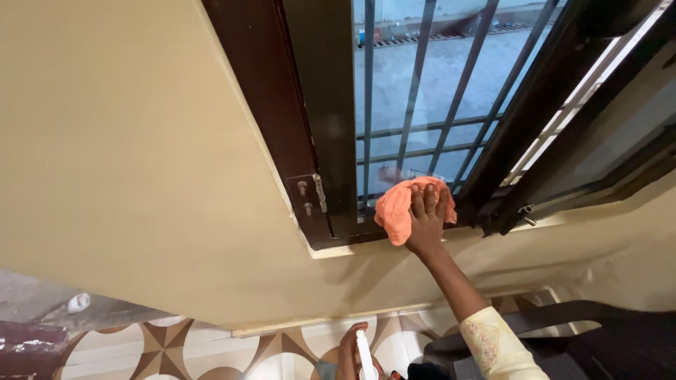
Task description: The person cleans the metal window frame and sill using a spray bottle and an orange cloth. They repeatedly spray the frame and wipe it down, focusing on the vertical edges and the bottom sill area.
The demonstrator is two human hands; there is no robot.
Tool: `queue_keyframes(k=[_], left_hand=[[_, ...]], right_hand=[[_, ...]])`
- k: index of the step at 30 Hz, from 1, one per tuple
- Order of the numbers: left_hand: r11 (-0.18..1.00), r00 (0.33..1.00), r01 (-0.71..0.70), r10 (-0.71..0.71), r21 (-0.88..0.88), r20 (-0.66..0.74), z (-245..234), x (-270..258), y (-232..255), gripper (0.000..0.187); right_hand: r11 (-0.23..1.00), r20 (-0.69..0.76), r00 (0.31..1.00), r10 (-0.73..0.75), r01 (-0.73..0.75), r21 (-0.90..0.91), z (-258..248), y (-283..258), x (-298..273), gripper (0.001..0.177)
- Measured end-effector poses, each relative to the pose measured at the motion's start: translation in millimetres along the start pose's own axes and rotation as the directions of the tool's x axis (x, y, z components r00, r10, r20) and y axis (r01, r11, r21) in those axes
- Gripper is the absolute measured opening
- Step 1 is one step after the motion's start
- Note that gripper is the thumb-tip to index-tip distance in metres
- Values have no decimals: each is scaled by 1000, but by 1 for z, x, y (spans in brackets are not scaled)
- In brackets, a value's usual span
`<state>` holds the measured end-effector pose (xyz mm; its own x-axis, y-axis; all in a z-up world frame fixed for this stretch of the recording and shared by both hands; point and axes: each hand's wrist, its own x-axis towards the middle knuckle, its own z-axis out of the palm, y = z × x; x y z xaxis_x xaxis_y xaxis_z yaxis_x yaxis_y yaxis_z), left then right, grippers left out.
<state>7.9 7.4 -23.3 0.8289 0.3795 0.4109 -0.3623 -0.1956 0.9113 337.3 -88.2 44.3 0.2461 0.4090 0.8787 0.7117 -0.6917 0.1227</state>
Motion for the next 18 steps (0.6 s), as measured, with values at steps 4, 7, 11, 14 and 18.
queue_keyframes(k=[4, 7, 11, 14, 18], left_hand=[[980, 996, -45, 58, 195, -63, 4, -5, 22, 93], [998, 999, 47, -47, 32, 16, 4, -9, 31, 90], [941, 951, 309, -306, -142, 39, 1, -15, 9, 94], [879, 897, 441, -441, -183, 40, -6, -23, -5, 94], [942, 949, 309, -315, -132, -22, -16, -28, 3, 94]], right_hand=[[1000, 19, 1000, -16, 16, 11, -22, 3, 53, 47], [997, -119, 992, -46, 38, -65, -44, 6, 139, 53], [997, -286, 958, -24, 3, -74, -87, 20, 247, 50], [998, -293, 956, 28, -44, -49, -109, 28, 271, 47], [997, -292, 956, 25, -46, -65, -101, 25, 255, 44]])
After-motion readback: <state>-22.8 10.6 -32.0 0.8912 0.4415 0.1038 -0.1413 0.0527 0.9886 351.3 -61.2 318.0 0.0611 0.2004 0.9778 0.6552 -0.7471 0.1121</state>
